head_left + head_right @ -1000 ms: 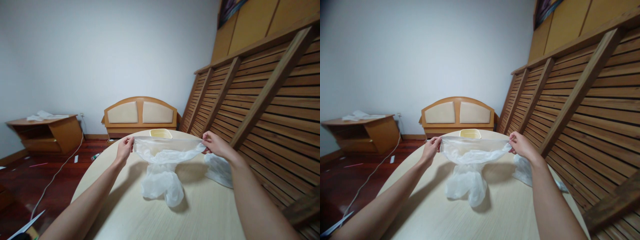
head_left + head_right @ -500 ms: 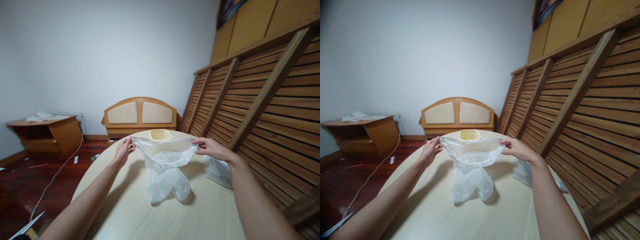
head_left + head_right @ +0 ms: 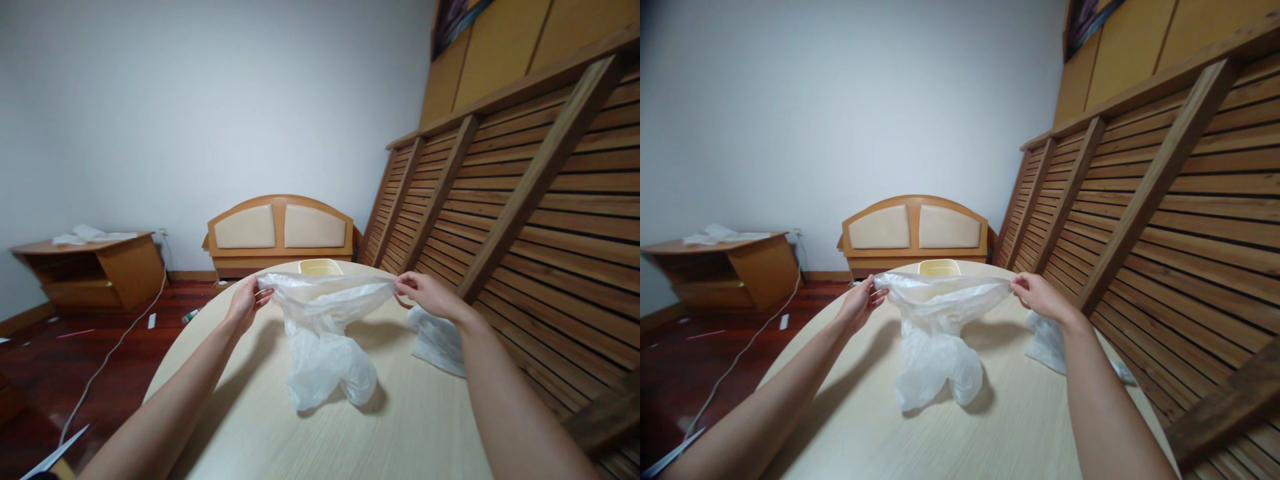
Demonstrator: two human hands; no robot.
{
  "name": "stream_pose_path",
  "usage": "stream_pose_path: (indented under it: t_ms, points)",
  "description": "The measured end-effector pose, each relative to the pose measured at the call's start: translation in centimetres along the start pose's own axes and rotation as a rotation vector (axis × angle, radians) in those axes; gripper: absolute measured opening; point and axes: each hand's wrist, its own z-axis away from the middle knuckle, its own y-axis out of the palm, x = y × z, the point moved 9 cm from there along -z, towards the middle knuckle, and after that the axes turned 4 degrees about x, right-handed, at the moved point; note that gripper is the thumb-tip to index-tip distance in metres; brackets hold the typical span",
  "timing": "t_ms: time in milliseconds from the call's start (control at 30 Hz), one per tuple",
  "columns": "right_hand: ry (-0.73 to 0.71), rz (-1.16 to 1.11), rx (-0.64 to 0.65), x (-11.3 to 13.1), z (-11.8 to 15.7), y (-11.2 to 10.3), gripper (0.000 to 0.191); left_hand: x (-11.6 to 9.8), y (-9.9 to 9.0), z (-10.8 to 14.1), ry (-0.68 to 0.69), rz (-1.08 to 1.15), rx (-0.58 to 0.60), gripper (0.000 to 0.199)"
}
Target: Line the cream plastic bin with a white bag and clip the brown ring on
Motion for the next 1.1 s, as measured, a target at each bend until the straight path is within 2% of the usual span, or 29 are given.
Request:
stream_pose_path:
  t_ms: [167, 267, 367, 500, 567, 633, 700, 767, 867, 900, 1033, 1100]
  points:
    - [0.048, -0.153, -0.215, -0.8, -0.6, -2.1, 0.009, -0.2, 0.2, 0.1, 0.003, -0.013, 0.003, 0.017]
    - [0.034, -0.249, -0.37, -0.8, -0.7, -3.4, 0.007, -1.1, 1.5, 0.8, 0.063, -0.005, 0.102, 0.022]
    - [0.015, -0.294, -0.442, 0.3, -0.6, -3.9, 0.014, -3.1, 4.2, 2.8, 0.269, -0.021, 0.293, 0.039]
    - [-0.105, -0.331, -0.454, 3.9, -0.1, -3.5, 0.03, -4.4, 8.4, 6.5, 0.486, -0.182, 0.477, 0.073]
    - [-0.164, -0.338, -0.483, 5.6, 0.4, -3.7, 0.034, -4.5, 10.7, 8.0, 0.557, -0.32, 0.535, 0.087]
    - [-0.197, -0.335, -0.54, 6.6, 1.0, -4.3, 0.033, -5.1, 12.4, 8.8, 0.658, -0.474, 0.522, 0.094]
    - [-0.21, -0.331, -0.613, 6.6, 1.6, -5.4, 0.029, -6.2, 13.4, 8.9, 0.777, -0.632, 0.447, 0.088]
    - [-0.194, -0.343, -0.682, 5.6, 2.1, -6.6, 0.026, -7.3, 13.8, 8.3, 0.866, -0.78, 0.352, 0.068]
    - [-0.136, -0.402, -0.753, 2.8, 2.4, -8.2, 0.025, -8.3, 13.3, 6.1, 0.872, -0.924, 0.248, 0.027]
    - [-0.117, -0.427, -0.773, 1.8, 2.5, -8.6, 0.026, -8.5, 13.0, 5.3, 0.855, -0.949, 0.218, 0.02]
    - [-0.048, -0.507, -0.835, -1.6, 2.2, -9.4, 0.031, -9.0, 11.6, 3.3, 0.81, -0.916, 0.124, 0.016]
    - [-0.022, -0.551, -0.856, -2.7, 2.1, -9.5, 0.031, -8.7, 11.5, 2.7, 0.735, -0.817, 0.159, 0.018]
